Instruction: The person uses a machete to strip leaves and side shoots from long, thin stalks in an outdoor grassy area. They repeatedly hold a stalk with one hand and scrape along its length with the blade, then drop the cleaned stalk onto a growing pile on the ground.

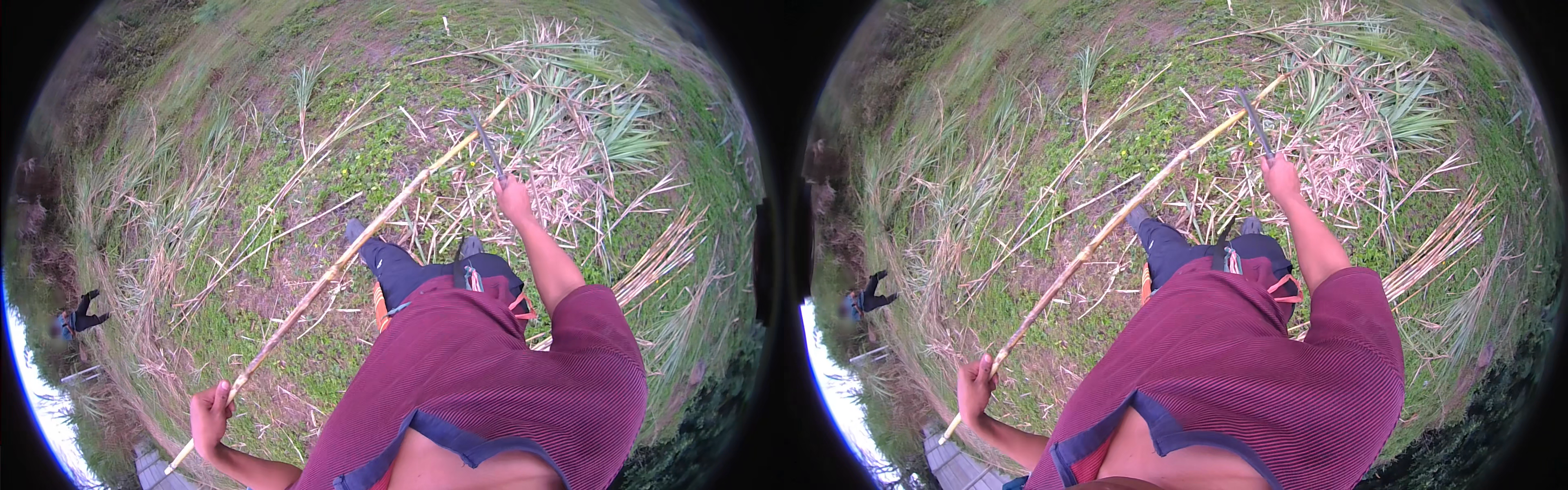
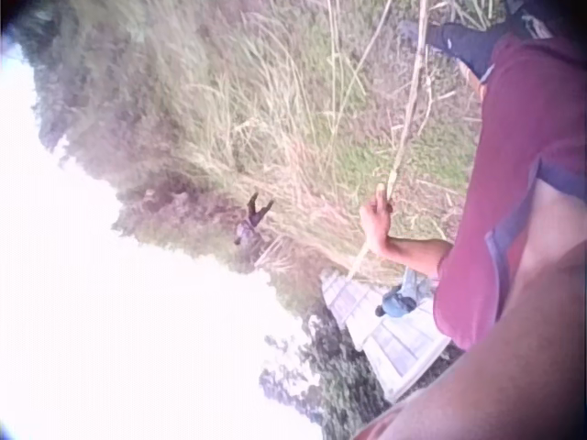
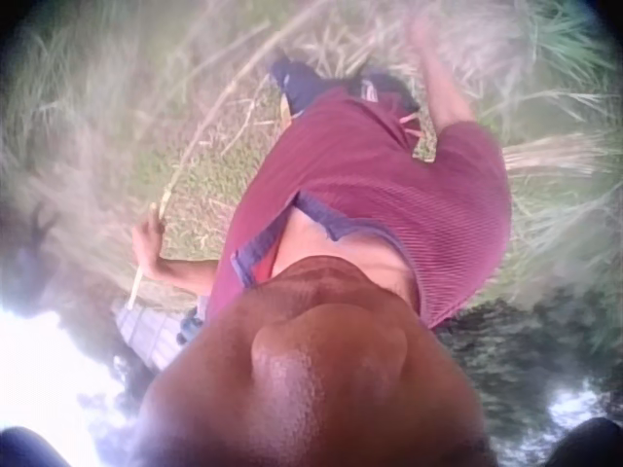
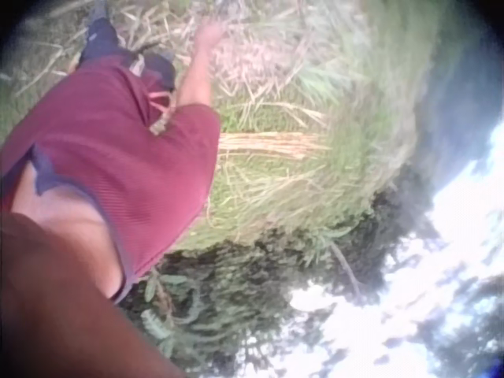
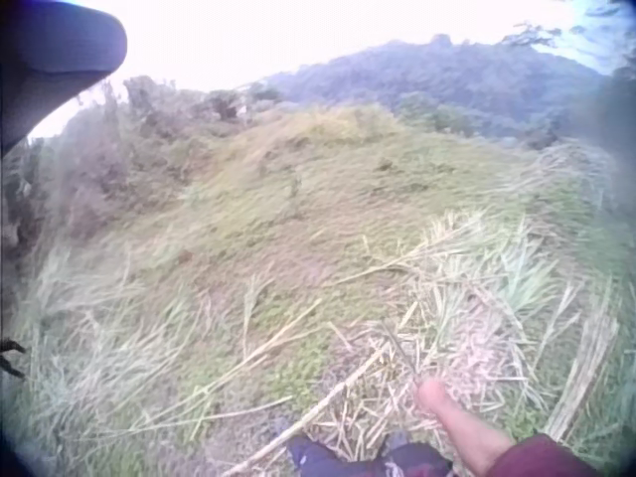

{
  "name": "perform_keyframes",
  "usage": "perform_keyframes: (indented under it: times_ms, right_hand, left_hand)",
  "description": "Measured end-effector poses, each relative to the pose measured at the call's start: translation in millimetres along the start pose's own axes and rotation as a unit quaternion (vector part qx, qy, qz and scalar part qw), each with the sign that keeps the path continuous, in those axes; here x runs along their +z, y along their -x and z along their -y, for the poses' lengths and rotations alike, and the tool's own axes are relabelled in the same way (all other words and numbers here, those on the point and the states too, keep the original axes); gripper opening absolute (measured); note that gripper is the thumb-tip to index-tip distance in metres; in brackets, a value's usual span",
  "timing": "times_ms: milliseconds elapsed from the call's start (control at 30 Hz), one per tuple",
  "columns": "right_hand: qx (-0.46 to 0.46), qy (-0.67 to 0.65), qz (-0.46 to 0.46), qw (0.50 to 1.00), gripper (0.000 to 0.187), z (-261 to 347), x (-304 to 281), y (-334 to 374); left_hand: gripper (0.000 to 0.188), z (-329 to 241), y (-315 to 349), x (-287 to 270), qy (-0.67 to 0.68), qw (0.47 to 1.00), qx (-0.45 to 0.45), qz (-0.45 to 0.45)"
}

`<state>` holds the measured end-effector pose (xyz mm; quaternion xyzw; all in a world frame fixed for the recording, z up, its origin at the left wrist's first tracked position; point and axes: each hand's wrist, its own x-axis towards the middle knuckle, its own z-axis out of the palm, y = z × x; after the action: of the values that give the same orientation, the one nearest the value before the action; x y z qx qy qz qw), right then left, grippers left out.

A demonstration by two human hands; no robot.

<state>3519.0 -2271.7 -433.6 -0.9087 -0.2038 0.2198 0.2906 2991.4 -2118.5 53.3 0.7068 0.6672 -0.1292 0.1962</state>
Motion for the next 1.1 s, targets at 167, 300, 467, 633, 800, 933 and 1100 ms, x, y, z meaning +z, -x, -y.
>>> perform_keyframes:
  times_ms: [167,300,467,633,800,933,1100]
  right_hand:
    - [-0.009,0.0,0.045,0.999,0.042,11.4,37.0,9.8]
    - [0.137,-0.037,0.026,0.99,0.045,6.5,76.2,-9.5]
    - [0.269,-0.489,0.19,0.808,0.046,85.2,72.9,18.2]
    - [0.272,-0.63,0.243,0.686,0.043,163.1,82.9,13.9]
    - [0.236,-0.726,0.191,0.617,0.026,201.6,105.4,-2.4]
    - [0.246,-0.718,0.197,0.62,0.024,210.8,113.6,8.2]
    - [0.255,-0.728,0.24,0.589,0.027,216.0,112.6,31.6]
  left_hand:
    - [0.049,32.3,3.6,-24.3,0.017,0.999,-0.026,-0.009]
    - [0.043,38.5,-2.9,-16.6,0.027,0.997,0.013,-0.065]
    - [0.038,7.7,11.7,11.4,-0.108,0.974,0.073,-0.187]
    - [0.04,-19.1,21.4,30.9,-0.159,0.936,0.142,-0.281]
    - [0.047,8.5,30.0,42.3,-0.135,0.938,0.15,-0.283]
    - [0.055,35.0,32.1,57.2,-0.128,0.944,0.107,-0.285]
    - [0.064,127.3,6.7,78.8,0.088,0.959,0.022,-0.268]
